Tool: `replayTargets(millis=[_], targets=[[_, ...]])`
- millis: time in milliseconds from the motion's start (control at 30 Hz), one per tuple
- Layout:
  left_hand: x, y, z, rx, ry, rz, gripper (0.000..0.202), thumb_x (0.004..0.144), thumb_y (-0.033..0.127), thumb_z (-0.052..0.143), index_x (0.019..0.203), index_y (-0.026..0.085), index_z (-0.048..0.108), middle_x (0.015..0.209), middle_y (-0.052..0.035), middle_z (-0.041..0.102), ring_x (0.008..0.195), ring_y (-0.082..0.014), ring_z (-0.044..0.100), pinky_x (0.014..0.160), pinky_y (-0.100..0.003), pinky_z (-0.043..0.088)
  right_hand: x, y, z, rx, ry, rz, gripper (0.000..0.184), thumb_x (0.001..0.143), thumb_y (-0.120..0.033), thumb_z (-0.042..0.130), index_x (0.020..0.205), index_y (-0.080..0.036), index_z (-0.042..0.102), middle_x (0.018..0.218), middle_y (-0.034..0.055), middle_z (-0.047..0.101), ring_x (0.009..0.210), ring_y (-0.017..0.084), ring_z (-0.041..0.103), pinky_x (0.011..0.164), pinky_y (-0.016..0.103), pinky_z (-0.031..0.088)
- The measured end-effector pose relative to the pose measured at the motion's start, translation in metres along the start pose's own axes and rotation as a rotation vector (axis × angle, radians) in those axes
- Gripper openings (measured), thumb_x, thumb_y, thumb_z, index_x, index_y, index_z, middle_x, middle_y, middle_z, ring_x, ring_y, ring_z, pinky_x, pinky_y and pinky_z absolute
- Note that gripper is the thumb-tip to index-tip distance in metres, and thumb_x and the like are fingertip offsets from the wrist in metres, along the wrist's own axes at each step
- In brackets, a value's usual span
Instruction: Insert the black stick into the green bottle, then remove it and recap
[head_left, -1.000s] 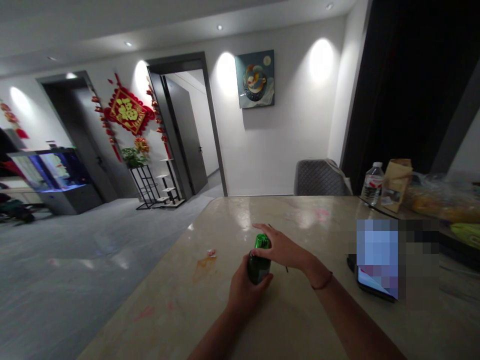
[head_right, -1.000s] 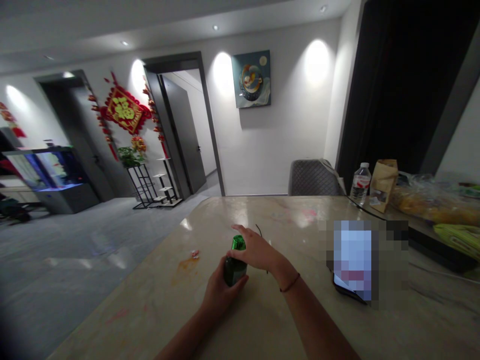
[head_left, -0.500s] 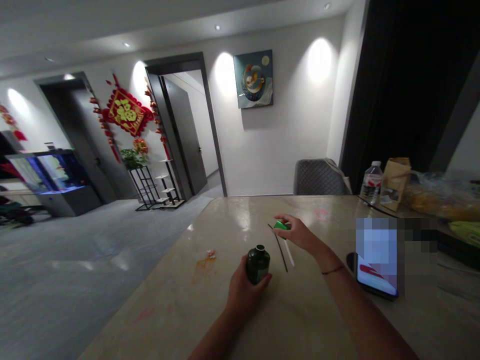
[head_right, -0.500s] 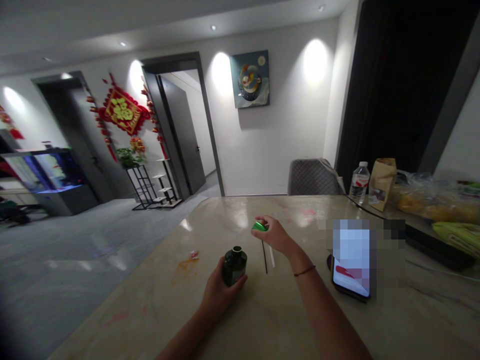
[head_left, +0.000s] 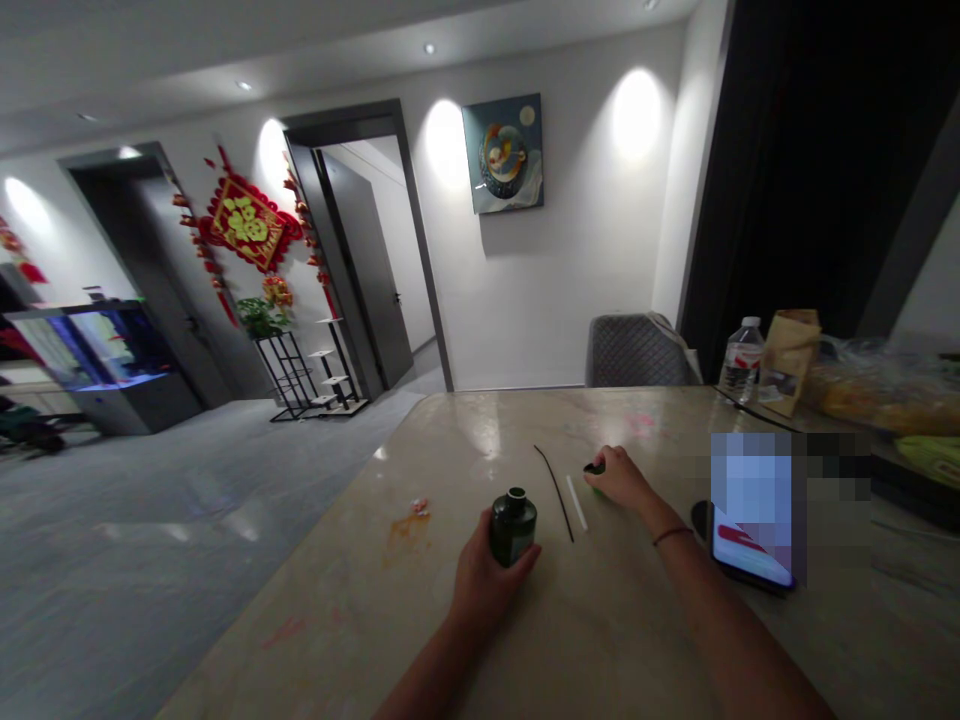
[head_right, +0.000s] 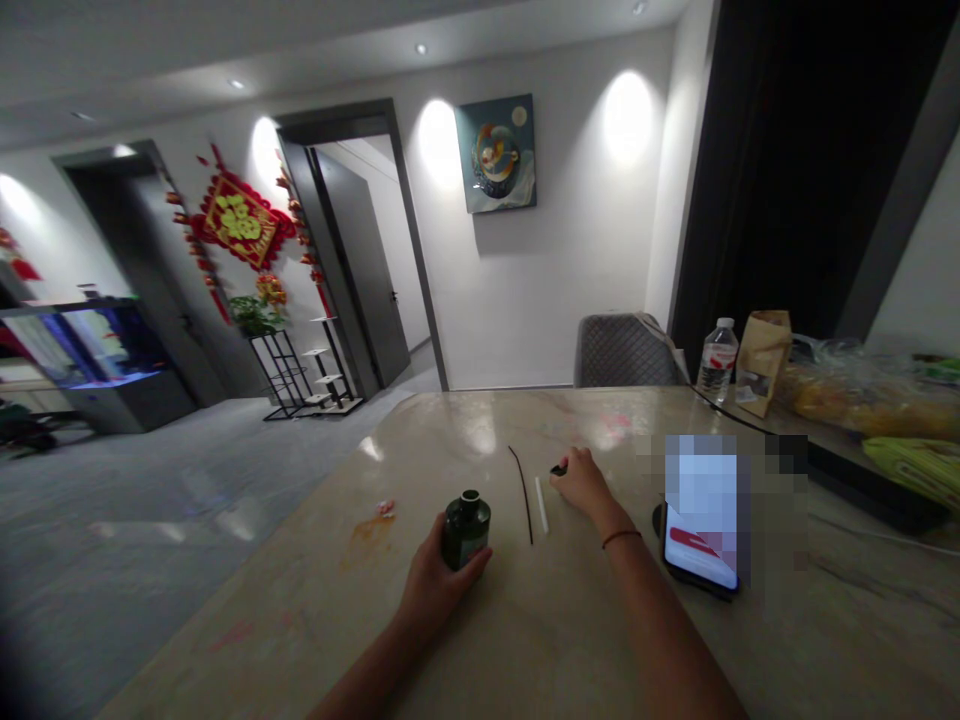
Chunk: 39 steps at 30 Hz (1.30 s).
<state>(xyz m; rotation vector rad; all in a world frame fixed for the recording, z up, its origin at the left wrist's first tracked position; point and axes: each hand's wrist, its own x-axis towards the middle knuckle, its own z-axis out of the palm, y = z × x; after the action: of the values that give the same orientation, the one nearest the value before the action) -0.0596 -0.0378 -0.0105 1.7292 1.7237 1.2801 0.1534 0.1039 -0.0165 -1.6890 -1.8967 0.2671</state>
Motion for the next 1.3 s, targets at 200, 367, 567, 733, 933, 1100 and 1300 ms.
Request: replayTargets(millis=[200,367,567,733,933,1100,1300], targets=[[0.000,0.001,0.000,-0.023,-0.013,-0.012,0.051,0.062,0.037,0.066,0.106,0.018,0.050,0.095,-0.0052,0.065,0.087,-0.0196,0.060,0.078,-0.031,0.046,-0.004,0.002,-0.018,-0.127,-0.192,-0.031,0.013,0.061,-0.017,0.060,0.072,-0.011,0.060,0.081,0.0097,0.061,0.074,0.016,0.056,0.062,0.021,0.039],[0.001,0.001,-0.001,-0.017,-0.018,-0.008,0.050,0.062,0.037,0.065,0.105,0.017,0.049,0.096,-0.0060,0.064,0.087,-0.0196,0.060,0.079,-0.032,0.045,-0.006,-0.007,-0.026,-0.165,-0.179,-0.005,0.027,0.063,-0.032,0.065,0.080,-0.012,0.062,0.092,0.0128,0.059,0.078,0.019,0.057,0.067,0.024,0.040],[0.001,0.000,0.000,0.007,-0.014,-0.005,0.049,0.063,0.039,0.064,0.105,0.017,0.048,0.096,-0.0055,0.064,0.087,-0.0195,0.060,0.078,-0.032,0.045,-0.014,-0.048,-0.017,-0.211,-0.017,-0.165,0.025,0.078,-0.033,0.051,0.089,-0.014,0.062,0.096,0.0114,0.060,0.093,0.022,0.053,0.079,0.029,0.037],[0.002,-0.003,0.001,0.012,0.006,-0.001,0.051,0.064,0.040,0.064,0.107,0.018,0.047,0.099,-0.0055,0.063,0.091,-0.0201,0.059,0.081,-0.032,0.045,-0.030,-0.069,0.008,-0.343,-0.079,-0.273,0.026,0.080,-0.026,0.047,0.089,-0.009,0.064,0.097,0.0160,0.060,0.097,0.027,0.050,0.081,0.036,0.035],[0.002,-0.004,0.003,-0.013,0.040,-0.017,0.053,0.062,0.041,0.065,0.107,0.017,0.047,0.099,-0.0066,0.063,0.091,-0.0208,0.059,0.081,-0.033,0.045,-0.042,-0.076,0.019,-0.390,-0.124,-0.260,0.031,0.080,-0.006,0.036,0.085,-0.008,0.066,0.094,0.0180,0.062,0.094,0.028,0.051,0.080,0.039,0.032],[0.002,-0.002,0.002,-0.019,0.047,-0.022,0.053,0.061,0.040,0.066,0.106,0.017,0.048,0.098,-0.0066,0.064,0.090,-0.0211,0.060,0.081,-0.033,0.045,-0.043,-0.080,0.019,-0.366,-0.110,-0.261,0.030,0.078,-0.005,0.037,0.084,-0.009,0.066,0.093,0.0190,0.062,0.093,0.028,0.052,0.077,0.037,0.034],[0.003,-0.003,0.003,-0.018,0.034,-0.042,0.055,0.061,0.041,0.066,0.107,0.016,0.048,0.099,-0.0079,0.064,0.092,-0.0217,0.060,0.082,-0.034,0.045,-0.041,-0.081,0.018,-0.262,-0.141,-0.165,0.023,0.073,-0.007,0.046,0.082,-0.009,0.067,0.090,0.0197,0.065,0.090,0.025,0.058,0.074,0.033,0.038]])
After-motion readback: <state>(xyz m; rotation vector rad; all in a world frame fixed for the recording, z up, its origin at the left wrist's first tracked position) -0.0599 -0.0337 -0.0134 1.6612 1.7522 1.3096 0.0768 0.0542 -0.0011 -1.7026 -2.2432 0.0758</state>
